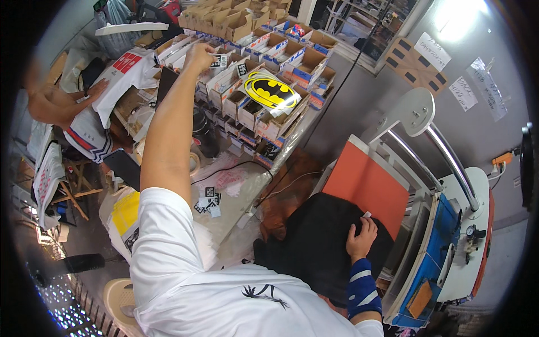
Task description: The person places a black t-shirt on a heat press machine, aligns a small logo, and operates the press. They then flip the shirt, align a large graphic transfer, and press it again. Finally, they remove the finished shirt and place it on a chair.
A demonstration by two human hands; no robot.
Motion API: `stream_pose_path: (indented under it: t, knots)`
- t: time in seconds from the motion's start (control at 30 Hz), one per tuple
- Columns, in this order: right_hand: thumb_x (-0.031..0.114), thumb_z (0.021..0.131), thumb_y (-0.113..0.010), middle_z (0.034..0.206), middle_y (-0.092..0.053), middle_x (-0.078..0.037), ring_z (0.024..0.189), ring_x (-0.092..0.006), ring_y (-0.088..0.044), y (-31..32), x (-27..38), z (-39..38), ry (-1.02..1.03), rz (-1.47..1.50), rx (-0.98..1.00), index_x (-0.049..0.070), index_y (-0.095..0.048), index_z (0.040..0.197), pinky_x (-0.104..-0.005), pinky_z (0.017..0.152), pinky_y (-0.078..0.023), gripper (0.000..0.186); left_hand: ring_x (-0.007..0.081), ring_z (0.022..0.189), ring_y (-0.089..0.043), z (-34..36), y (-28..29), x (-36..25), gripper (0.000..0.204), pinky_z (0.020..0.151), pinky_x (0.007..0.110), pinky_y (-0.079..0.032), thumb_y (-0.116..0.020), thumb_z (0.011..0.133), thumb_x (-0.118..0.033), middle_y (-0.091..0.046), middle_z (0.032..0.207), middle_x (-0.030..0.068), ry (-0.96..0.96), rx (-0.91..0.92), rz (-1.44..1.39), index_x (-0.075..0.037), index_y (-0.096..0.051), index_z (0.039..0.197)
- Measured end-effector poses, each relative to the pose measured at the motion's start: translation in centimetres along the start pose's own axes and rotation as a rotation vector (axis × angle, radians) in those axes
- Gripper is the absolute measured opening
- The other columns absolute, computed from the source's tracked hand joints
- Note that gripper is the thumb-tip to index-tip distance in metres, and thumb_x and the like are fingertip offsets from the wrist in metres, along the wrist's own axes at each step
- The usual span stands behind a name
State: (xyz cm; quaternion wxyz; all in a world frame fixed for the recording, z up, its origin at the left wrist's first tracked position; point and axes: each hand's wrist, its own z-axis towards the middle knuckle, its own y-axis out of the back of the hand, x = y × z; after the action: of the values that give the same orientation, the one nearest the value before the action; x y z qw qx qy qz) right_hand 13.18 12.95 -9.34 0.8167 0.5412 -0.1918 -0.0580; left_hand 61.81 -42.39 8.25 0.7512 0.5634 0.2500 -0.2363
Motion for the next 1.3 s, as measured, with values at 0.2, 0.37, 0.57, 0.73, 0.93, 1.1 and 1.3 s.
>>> stream_pose_path:
  t: [0.2, 0.37, 0.57, 0.73, 0.93, 1.1, 1.3]
  knots:
    - [0.024, 0.09, -0.068, 0.133, -0.058, -0.018, 0.128, -0.0377, -0.049, -0.1, -0.1, 0.0, 0.015, -0.01, -0.023, 0.003, -0.062, 0.123, -0.0497, 0.107, -0.037, 0.039, 0.025, 0.096, -0.074, -1.1, 1.8, -0.7, 0.037, 0.084, 0.041, -0.056, -0.091, 0.074, -0.042, -0.078, 0.102, 0.0134, 0.055, 0.026, 0.146, -0.011, -0.08, 0.091]
    - [0.024, 0.09, -0.068, 0.133, -0.057, -0.018, 0.128, -0.0378, -0.05, -0.2, 0.0, 0.1, 0.012, -0.012, -0.027, 0.003, -0.062, 0.123, -0.0498, 0.107, -0.037, 0.039, 0.0257, 0.094, -0.074, -1.0, 1.8, 1.1, 0.041, 0.084, 0.041, -0.056, -0.091, 0.073, -0.045, -0.078, 0.099, 0.0128, 0.048, -0.016, 0.155, -0.01, -0.08, 0.093]
    - [0.023, 0.09, -0.069, 0.134, -0.057, -0.017, 0.128, -0.0376, -0.049, -0.1, 0.2, 0.1, -0.003, -0.015, -0.015, 0.003, -0.062, 0.123, -0.0494, 0.108, -0.037, 0.039, 0.0237, 0.096, -0.074, 0.7, 1.5, 3.9, 0.03, 0.088, 0.037, -0.055, -0.087, 0.077, -0.022, -0.078, 0.102, 0.0124, -0.021, 0.092, -0.035, -0.011, -0.081, 0.104]
    - [0.023, 0.09, -0.069, 0.134, -0.057, -0.017, 0.128, -0.0375, -0.049, -0.1, 0.1, 0.1, -0.012, -0.023, -0.01, 0.003, -0.062, 0.123, -0.0493, 0.108, -0.037, 0.039, 0.0244, 0.097, -0.074, 0.4, 1.1, 3.2, 0.033, 0.09, 0.035, -0.055, -0.081, 0.076, -0.011, -0.078, 0.104, 0.0126, -0.055, 0.051, -0.003, -0.011, -0.08, 0.109]
    - [0.023, 0.09, -0.069, 0.134, -0.057, -0.017, 0.129, -0.0374, -0.049, -0.1, 0.1, 0.1, -0.009, -0.001, -0.008, 0.003, -0.062, 0.124, -0.0493, 0.108, -0.037, 0.04, 0.0132, 0.075, -0.068, 0.4, 0.7, 2.5, 0.032, 0.064, 0.031, -0.054, -0.079, 0.083, -0.008, -0.074, 0.094, 0.0059, -0.168, -0.025, 0.103, -0.009, -0.078, 0.115]
    - [0.024, 0.089, -0.069, 0.134, -0.057, -0.017, 0.129, -0.0375, -0.049, -0.2, 0.2, 0.2, -0.006, -0.006, -0.005, 0.003, -0.062, 0.124, -0.0493, 0.109, -0.037, 0.041, 0.0213, 0.08, -0.074, -0.3, -0.5, -0.2, 0.022, 0.062, 0.034, -0.058, -0.067, 0.098, -0.018, -0.074, 0.095, 0.0102, 0.098, 0.156, -0.282, -0.009, -0.076, 0.115]
    - [0.024, 0.09, -0.068, 0.135, -0.057, -0.017, 0.129, -0.0377, -0.049, 0.1, 0.1, -0.1, -0.021, -0.015, -0.003, 0.003, -0.062, 0.124, -0.0496, 0.109, -0.037, 0.041, 0.03, 0.113, -0.067, -2.5, 0.6, -3.2, 0.023, 0.093, 0.048, -0.053, -0.07, 0.09, -0.015, -0.07, 0.121, 0.0117, -0.24, 0.047, 0.491, -0.016, -0.077, 0.112]
